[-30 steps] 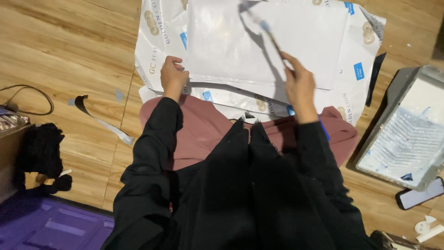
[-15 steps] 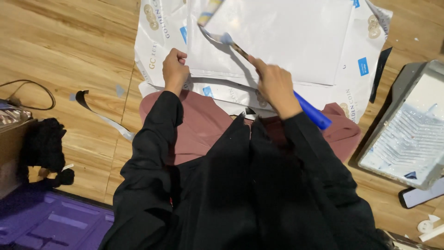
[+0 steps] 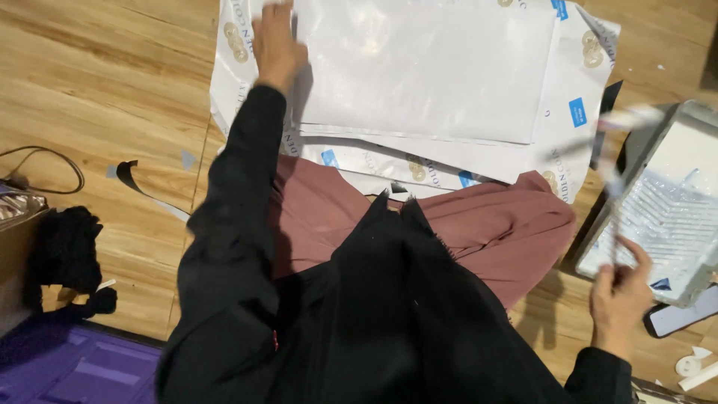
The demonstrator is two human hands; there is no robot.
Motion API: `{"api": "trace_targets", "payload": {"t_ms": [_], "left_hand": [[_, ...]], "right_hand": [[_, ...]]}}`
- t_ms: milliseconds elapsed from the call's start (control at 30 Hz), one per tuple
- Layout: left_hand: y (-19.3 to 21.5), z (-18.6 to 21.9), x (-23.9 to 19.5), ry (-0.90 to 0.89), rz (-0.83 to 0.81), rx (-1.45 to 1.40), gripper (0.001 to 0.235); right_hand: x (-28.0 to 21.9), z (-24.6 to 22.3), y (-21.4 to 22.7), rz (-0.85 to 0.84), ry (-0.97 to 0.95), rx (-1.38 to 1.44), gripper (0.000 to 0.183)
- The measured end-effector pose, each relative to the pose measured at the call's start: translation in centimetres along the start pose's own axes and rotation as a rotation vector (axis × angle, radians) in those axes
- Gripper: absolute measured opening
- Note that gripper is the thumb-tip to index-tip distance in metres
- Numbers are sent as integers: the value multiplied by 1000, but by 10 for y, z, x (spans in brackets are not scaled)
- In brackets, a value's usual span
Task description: The person sits on the floor and uses a small roller to apply a white substance to a rectangular white sheet. They repeatedly roll the tool over the surface, lift the sheet to check the application, and place it back down to continue the process.
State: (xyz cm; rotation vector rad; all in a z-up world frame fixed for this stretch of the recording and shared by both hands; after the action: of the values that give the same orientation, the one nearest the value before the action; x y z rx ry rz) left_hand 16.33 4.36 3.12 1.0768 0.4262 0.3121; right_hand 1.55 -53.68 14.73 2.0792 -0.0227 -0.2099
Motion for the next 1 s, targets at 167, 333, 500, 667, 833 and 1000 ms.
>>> {"api": "trace_targets", "payload": {"t_ms": [167,333,500,667,833,1000], "left_hand": [[-28,-7,66,-370,131,155,49],[-59,-16,96,-498,144,446,27],[-21,-3,69,-670,372,281,18],[15,4,37,-623,346,-241,10],[7,-21,-24,106,-119,-1022,52],[3,-17,-101,136,-405,-948,23]], "right_hand": [[-18,82,0,283,-186,-245,52],[-16,128,-29,379,-133,-296,47],[-9,150,-61,390,-70,-254,39],[-10,135,-51,396,-171,-206,40],[0,91,-25,553,-158,-328,48],[62,-6,-32,477,373,29,26]]}}
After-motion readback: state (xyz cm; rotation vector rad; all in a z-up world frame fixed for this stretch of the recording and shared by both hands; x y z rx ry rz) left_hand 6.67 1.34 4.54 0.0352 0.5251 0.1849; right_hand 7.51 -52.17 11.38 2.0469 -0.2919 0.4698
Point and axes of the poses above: each hand's wrist, its own x-axis towards the middle knuckle, its own y-axis out of the back of the hand, z = x × y, the point moved 6 cm from there along x, towards the middle knuckle, and after that the axes turned 2 degrees about y, right-handed, at the moved point
